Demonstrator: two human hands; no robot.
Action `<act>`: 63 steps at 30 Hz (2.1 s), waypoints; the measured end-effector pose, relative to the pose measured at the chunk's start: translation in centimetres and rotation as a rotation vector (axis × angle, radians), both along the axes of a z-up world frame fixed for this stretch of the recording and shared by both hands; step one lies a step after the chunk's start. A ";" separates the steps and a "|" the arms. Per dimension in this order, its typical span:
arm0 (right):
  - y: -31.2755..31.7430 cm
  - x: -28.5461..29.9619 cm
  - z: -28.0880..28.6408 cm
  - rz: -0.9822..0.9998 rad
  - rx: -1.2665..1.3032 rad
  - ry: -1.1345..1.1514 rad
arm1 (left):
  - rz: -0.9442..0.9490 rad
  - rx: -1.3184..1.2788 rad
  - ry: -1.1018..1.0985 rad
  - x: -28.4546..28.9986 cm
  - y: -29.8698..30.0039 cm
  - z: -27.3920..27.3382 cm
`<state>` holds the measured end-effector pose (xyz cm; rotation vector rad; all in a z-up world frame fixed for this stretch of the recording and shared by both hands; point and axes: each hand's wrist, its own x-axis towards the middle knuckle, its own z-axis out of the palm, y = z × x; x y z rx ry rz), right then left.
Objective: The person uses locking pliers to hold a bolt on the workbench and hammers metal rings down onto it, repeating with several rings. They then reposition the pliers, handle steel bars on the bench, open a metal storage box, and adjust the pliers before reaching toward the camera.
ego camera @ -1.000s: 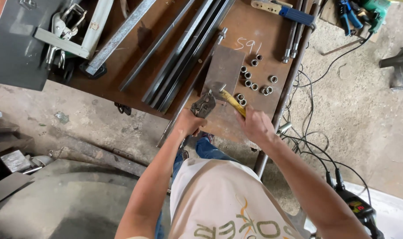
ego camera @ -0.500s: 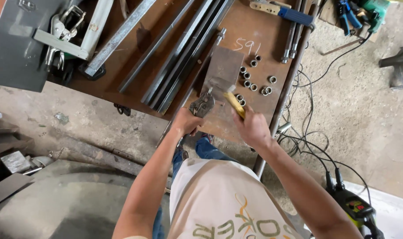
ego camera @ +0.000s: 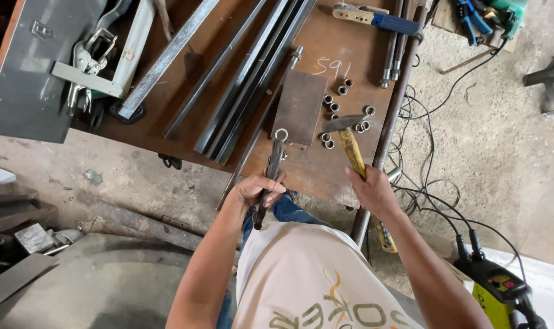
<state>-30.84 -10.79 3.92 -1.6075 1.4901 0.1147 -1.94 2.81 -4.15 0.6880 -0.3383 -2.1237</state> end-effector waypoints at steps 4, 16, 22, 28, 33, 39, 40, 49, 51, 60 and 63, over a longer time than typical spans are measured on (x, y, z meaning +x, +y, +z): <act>0.8 -0.8 -0.4 0.029 -0.066 0.031 | -0.024 0.025 -0.011 -0.1 -0.2 0.6; 0.7 2.0 0.9 0.148 -0.221 -0.063 | 0.128 0.067 -0.957 -1.6 -2.7 -1.5; -0.6 4.0 4.6 0.065 -0.118 -0.135 | 0.089 0.154 -1.157 -2.1 -3.7 -0.5; -2.1 4.7 2.2 0.260 0.042 0.155 | -0.037 0.182 -1.294 -1.6 -4.2 0.0; -1.7 4.6 5.7 0.075 -0.045 -0.108 | 0.015 0.153 -1.259 -1.8 -3.8 -0.6; -1.5 2.1 -1.1 0.344 -0.162 0.089 | 0.029 0.131 -1.263 -1.9 -4.0 0.4; -0.8 1.6 -1.0 0.343 -0.153 0.091 | 0.022 0.137 -1.260 -1.9 -3.6 0.1; 2.7 -5.0 -8.2 0.334 -0.439 0.264 | 0.059 0.139 -0.633 -2.0 -2.2 -1.8; 3.3 -4.7 -8.5 0.339 -0.479 0.317 | 0.034 0.153 -0.285 -2.4 -1.4 -3.8; 5.1 -0.8 -1.4 0.100 -0.056 -0.374 | 0.320 0.054 -0.543 -8.8 -6.4 2.3; 8.4 0.2 -3.7 -0.045 -0.138 -0.357 | 0.386 0.139 -0.634 -14.1 -8.9 1.1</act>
